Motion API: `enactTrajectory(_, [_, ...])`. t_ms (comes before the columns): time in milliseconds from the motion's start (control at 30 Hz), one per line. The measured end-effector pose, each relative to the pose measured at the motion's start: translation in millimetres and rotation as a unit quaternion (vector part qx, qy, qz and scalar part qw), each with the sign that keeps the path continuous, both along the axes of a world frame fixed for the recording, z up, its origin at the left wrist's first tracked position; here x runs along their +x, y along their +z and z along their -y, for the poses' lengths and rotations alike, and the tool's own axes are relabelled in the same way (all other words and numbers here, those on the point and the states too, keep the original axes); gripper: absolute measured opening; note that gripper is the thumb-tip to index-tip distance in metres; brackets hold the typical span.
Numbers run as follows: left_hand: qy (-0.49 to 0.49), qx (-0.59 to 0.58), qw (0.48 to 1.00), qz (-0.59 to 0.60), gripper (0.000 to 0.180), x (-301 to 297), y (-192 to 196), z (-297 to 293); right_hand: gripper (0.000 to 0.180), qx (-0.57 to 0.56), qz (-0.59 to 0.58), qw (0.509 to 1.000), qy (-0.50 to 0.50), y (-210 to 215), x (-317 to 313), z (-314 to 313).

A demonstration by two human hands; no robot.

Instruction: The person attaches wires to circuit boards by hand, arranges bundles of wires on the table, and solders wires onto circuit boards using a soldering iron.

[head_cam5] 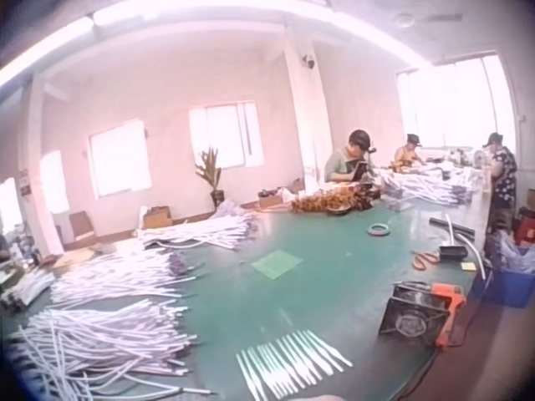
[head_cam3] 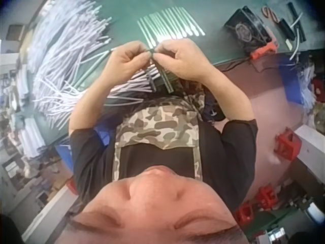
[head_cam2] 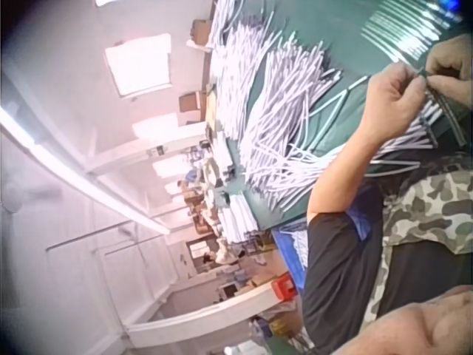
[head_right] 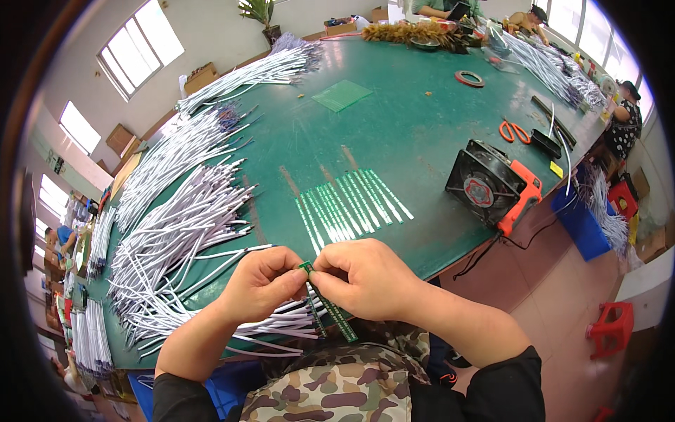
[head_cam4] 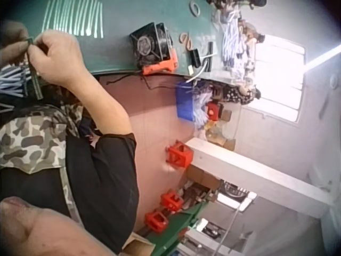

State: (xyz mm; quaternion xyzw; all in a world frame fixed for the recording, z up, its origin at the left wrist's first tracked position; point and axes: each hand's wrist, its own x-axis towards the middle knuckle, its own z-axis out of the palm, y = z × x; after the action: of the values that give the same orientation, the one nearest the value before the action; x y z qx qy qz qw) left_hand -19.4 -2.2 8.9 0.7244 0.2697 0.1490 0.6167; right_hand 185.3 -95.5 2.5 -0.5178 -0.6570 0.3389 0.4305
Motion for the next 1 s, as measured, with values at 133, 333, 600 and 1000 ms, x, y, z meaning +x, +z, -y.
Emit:
enactTrajectory(133, [-0.014,0.014,1.000,-0.012,0.019,0.2,1.4,-5.3,0.016,-0.014,0.025,0.999,0.016,4.2,0.4,-3.0])
enactTrajectory(333, [-0.069,0.060,0.995,-0.044,0.015,-3.1,2.2,-10.7,0.009,-0.005,0.063,0.997,0.049,7.1,1.1,-8.0])
enactTrajectory(600, [0.017,0.021,0.999,-0.025,0.019,2.7,-0.2,-1.6,0.014,0.029,0.041,0.999,0.018,3.1,-4.3,-10.4])
enactTrajectory(1000, [0.083,0.082,0.991,-0.061,0.020,12.4,-7.1,2.6,0.013,0.096,0.088,0.991,-0.041,-12.4,-8.4,-12.8])
